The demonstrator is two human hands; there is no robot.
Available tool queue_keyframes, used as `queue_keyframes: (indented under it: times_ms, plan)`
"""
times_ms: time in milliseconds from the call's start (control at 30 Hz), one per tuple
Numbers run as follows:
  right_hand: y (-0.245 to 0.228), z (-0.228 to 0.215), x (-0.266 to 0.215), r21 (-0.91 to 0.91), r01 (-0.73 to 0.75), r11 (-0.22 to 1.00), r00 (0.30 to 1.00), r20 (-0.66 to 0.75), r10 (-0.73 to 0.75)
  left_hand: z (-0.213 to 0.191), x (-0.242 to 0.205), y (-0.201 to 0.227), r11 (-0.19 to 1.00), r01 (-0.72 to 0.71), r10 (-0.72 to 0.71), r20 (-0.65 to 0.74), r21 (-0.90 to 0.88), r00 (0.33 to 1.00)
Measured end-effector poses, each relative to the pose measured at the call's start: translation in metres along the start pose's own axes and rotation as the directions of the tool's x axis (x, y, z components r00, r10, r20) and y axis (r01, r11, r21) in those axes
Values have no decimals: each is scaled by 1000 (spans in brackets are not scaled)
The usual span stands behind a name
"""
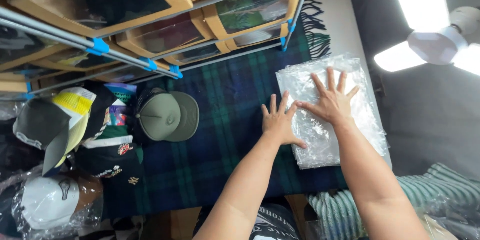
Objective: The person selects hats from a large collection, places them into plastic sleeves one by one, and presses down on the sleeves to flatten them.
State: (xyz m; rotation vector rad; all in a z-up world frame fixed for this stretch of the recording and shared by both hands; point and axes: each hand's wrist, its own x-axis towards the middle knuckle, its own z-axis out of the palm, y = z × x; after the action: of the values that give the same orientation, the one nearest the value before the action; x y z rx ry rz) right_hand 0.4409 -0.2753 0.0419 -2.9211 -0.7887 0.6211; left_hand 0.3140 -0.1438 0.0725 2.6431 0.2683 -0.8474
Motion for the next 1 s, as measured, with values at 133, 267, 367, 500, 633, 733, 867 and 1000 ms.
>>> queue_keyframes:
  times_ms: [133,267,367,500,633,733,867,1000]
  plan:
    - [-7,-5,-2,-14,-14,1000,1000,22,14,13,1,-2,999,-39,40,-99,21,994]
    - [6,6,4,-4,10,1000,1000,22,-10,33,-6,-2,998,-62,59,-250,-4,967]
    - [-3,-14,-10,55,44,997,999,-26,-43,46,-8,-5,996,-84,75,-366,-10,927]
    - [-28,-25,-39,117,116,986,977,-195,-92,46,-38,-16,959,-237,117,-543,-156,831]
    - [-72,-2,-68,49,385,922,780,-552,-296,54,-95,-54,922,-267,63,-573,-279,817]
    - [-117,28,-92,-61,480,875,690,-589,-420,81,-138,-105,931,-41,-108,-382,-363,918]
    - [-165,83,-112,0,618,786,724,-389,-569,144,-209,-184,882,270,-385,-261,-386,885]
    - [-197,108,-135,-138,300,944,925,286,-252,177,-293,-238,780,459,-608,-338,-426,718]
